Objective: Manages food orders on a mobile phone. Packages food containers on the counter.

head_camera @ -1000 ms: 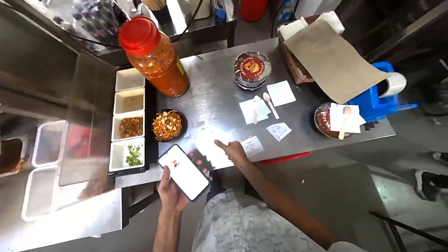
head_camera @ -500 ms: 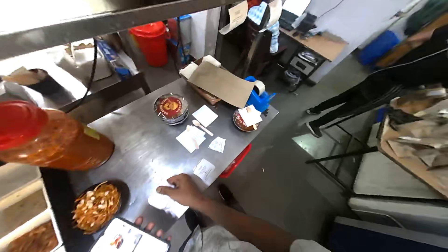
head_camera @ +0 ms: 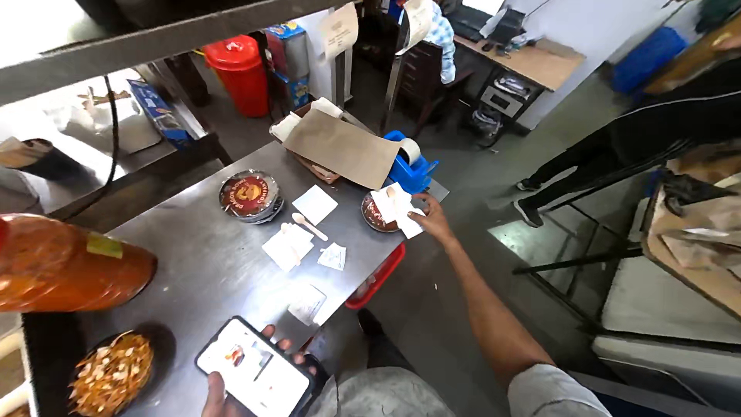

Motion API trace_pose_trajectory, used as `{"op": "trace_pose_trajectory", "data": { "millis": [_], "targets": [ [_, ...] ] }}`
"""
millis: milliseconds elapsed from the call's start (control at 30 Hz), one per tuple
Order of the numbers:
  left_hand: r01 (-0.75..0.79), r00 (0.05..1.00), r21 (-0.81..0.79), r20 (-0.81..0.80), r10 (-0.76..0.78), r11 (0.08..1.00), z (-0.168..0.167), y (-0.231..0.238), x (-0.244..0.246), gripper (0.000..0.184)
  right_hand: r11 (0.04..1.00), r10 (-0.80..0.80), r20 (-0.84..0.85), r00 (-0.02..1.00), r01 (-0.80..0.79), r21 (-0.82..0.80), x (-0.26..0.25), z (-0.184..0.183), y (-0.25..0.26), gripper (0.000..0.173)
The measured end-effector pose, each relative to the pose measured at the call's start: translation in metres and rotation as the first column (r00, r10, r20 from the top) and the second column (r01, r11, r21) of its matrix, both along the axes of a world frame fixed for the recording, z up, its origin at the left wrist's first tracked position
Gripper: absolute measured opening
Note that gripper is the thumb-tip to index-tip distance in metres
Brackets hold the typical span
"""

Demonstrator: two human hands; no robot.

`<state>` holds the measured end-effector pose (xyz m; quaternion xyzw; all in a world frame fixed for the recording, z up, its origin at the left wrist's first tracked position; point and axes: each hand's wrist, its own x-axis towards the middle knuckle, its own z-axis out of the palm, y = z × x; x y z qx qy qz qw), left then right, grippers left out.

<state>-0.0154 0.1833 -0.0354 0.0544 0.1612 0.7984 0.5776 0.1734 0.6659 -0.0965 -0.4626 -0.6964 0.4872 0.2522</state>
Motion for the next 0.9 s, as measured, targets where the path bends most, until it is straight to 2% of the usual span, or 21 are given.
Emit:
{"op": "trace_pose_trajectory", "data": {
  "millis": [133, 200, 300, 367, 433, 467, 533, 567, 633, 733, 833, 900],
  "targets": [
    [-0.005, 0.999, -0.017, 0.047, 0.006, 1.000, -0.003, 0.037, 0.034, 0.080, 0.956, 0.159, 0.217, 0.963, -0.205, 0.208, 0.010, -0.016, 0.013, 0.031],
    [-0.029, 0.998, -0.022, 0.062, 0.030, 0.999, -0.004, 0.046, 0.047, 0.080, 0.933, 0.177, 0.253, 0.951, -0.244, 0.265, 0.009, -0.015, 0.011, 0.024],
    [-0.086, 0.994, -0.029, 0.070, 0.088, 0.996, -0.005, 0.052, 0.060, 0.078, 0.920, 0.126, 0.201, 0.971, -0.190, 0.343, 0.013, -0.010, 0.003, 0.018],
    [-0.136, 0.988, -0.033, 0.069, 0.138, 0.990, -0.003, 0.053, 0.065, 0.076, 0.914, 0.047, 0.129, 0.991, -0.095, 0.395, 0.019, 0.009, -0.012, 0.017],
    [-0.170, 0.983, -0.052, 0.060, 0.173, 0.984, 0.001, 0.044, 0.062, 0.078, 0.891, 0.033, 0.054, 0.998, -0.054, 0.450, 0.007, 0.028, -0.041, 0.020],
    [-0.180, 0.982, -0.057, 0.055, 0.183, 0.982, 0.000, 0.037, 0.059, 0.079, 0.884, 0.068, 0.033, 0.997, -0.076, 0.462, -0.003, 0.036, -0.061, 0.020],
    [-0.210, 0.975, -0.083, 0.054, 0.214, 0.974, -0.003, 0.019, 0.055, 0.080, 0.877, 0.279, 0.042, 0.959, -0.272, 0.395, -0.019, 0.049, -0.113, 0.020],
    [-0.233, 0.970, -0.095, 0.050, 0.239, 0.968, -0.004, 0.009, 0.052, 0.079, 0.863, 0.393, 0.026, 0.919, -0.379, 0.334, -0.033, 0.051, -0.134, 0.021],
    [-0.298, 0.952, -0.102, 0.046, 0.304, 0.949, -0.008, -0.007, 0.043, 0.077, 0.857, 0.496, -0.057, 0.866, -0.478, 0.195, -0.084, 0.053, -0.155, 0.021],
    [-0.363, 0.927, -0.096, 0.066, 0.369, 0.927, -0.011, -0.032, 0.033, 0.075, 0.884, 0.448, -0.127, 0.885, -0.460, -0.087, -0.186, 0.056, -0.148, 0.039],
    [-0.386, 0.917, -0.059, 0.082, 0.390, 0.921, -0.014, -0.055, 0.029, 0.077, 0.909, 0.359, -0.096, 0.929, -0.371, -0.190, -0.297, 0.044, -0.124, 0.055],
    [-0.408, 0.908, -0.029, 0.087, 0.409, 0.912, -0.016, -0.070, 0.029, 0.076, 0.921, 0.349, 0.026, 0.937, -0.337, -0.194, -0.346, 0.041, -0.118, 0.057]
  ]
}}
